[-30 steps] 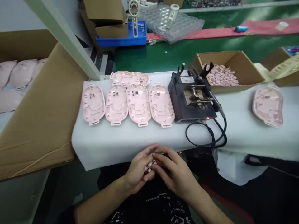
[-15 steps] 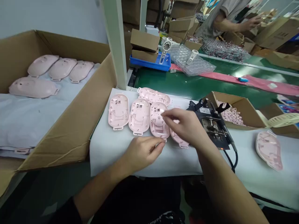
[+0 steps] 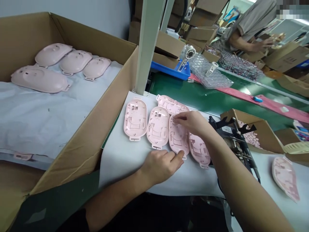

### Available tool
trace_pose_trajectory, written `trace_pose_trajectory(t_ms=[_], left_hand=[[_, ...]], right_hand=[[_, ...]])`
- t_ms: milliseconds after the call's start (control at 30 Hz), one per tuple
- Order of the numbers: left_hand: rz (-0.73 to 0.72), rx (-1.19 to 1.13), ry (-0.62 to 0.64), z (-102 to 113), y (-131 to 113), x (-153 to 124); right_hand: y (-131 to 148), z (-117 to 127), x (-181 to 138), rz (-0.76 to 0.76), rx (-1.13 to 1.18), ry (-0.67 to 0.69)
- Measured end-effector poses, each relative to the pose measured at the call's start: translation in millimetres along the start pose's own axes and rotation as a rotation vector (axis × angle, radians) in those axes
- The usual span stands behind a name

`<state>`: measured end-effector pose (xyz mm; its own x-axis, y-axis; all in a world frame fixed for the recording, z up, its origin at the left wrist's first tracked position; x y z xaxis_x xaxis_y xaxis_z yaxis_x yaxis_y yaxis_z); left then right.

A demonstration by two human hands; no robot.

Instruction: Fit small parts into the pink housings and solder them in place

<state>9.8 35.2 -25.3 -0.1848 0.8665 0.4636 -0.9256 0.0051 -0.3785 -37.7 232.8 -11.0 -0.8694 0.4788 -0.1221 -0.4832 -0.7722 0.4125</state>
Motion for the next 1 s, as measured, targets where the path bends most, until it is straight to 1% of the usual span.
trace_pose_trajectory(t_ms=[100, 200, 433, 567, 667, 800, 1000], left_hand=[[0.104, -0.013, 0.075, -9, 6, 0], [0.155, 0.003, 0.107, -14, 9, 0], [0.096, -0.004, 0.113, -15, 8, -4], [0.089, -0.039, 0.120, -15, 8, -6], [0.112, -0.057, 0.131, -16, 11, -7], [0.107, -0.073, 0.132, -17, 11, -8], [0.118, -0.083, 0.159, -19, 12, -9]], right_hand=[[4, -7, 5, 0.036, -0.055, -0.001], [8, -7, 4, 0.083, -0.119, -0.023], [16, 2, -10, 0.201, -0.126, -0.042], [17, -5, -10, 0.238, -0.137, -0.009], [15, -11, -8, 0.239, -0.171, 0.001], [13, -15, -12, 0.222, -0.241, -0.002], [18, -18, -18, 0.226, -0.359, 0.019]])
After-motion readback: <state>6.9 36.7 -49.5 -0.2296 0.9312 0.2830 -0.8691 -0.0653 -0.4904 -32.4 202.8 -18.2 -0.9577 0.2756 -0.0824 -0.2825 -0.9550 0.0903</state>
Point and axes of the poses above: each hand's wrist, its own x-axis towards the middle knuckle, its own z-axis out of the back of the hand, y = z × x, the point moved 9 cm from there along x, towards the middle knuckle, and after that the axes turned 3 degrees about x, right-handed, at the moved point
